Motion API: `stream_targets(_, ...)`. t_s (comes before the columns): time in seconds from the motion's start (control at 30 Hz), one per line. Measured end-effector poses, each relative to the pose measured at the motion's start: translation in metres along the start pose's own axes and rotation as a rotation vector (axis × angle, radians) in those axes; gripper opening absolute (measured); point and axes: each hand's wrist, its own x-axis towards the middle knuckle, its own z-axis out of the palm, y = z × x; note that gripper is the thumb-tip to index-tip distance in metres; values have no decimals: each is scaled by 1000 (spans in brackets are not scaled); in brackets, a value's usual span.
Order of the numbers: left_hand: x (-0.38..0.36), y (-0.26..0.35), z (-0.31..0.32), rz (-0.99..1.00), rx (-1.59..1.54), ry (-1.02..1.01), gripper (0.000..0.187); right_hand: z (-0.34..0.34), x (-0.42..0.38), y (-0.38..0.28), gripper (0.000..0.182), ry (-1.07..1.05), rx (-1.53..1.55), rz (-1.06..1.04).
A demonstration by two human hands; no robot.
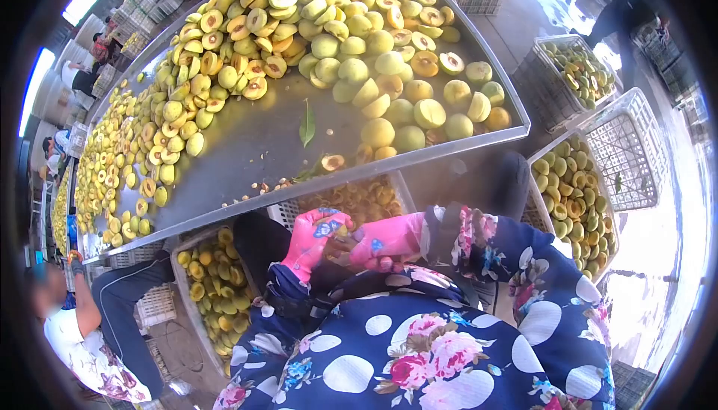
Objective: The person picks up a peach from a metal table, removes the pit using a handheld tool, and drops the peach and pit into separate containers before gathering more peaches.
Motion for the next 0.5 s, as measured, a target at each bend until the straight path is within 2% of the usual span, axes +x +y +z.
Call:
stream_targets(0.07, 0, 0, -3, -27, 1, -26, 19, -3, 3, 1, 26, -36, 5, -25)
stream_targets(0.17, 8, -19, -5, 51, -13, -33, 17, -3, 9, 10, 26, -12, 59, 42)
stream_targets(0.27, 18, -36, -11, 61, -9, -93, 18, -2, 12, 12, 26, 80, -9, 113)
stream_targets(0.37, 24, -44, -15, 159, 170, -145, 18, 0, 16, 8, 25, 145, -117, 234)
stream_targets(0.5, 22, -38, -13, 110, 37, -109, 18, -1, 14, 9, 26, 130, -89, 147)
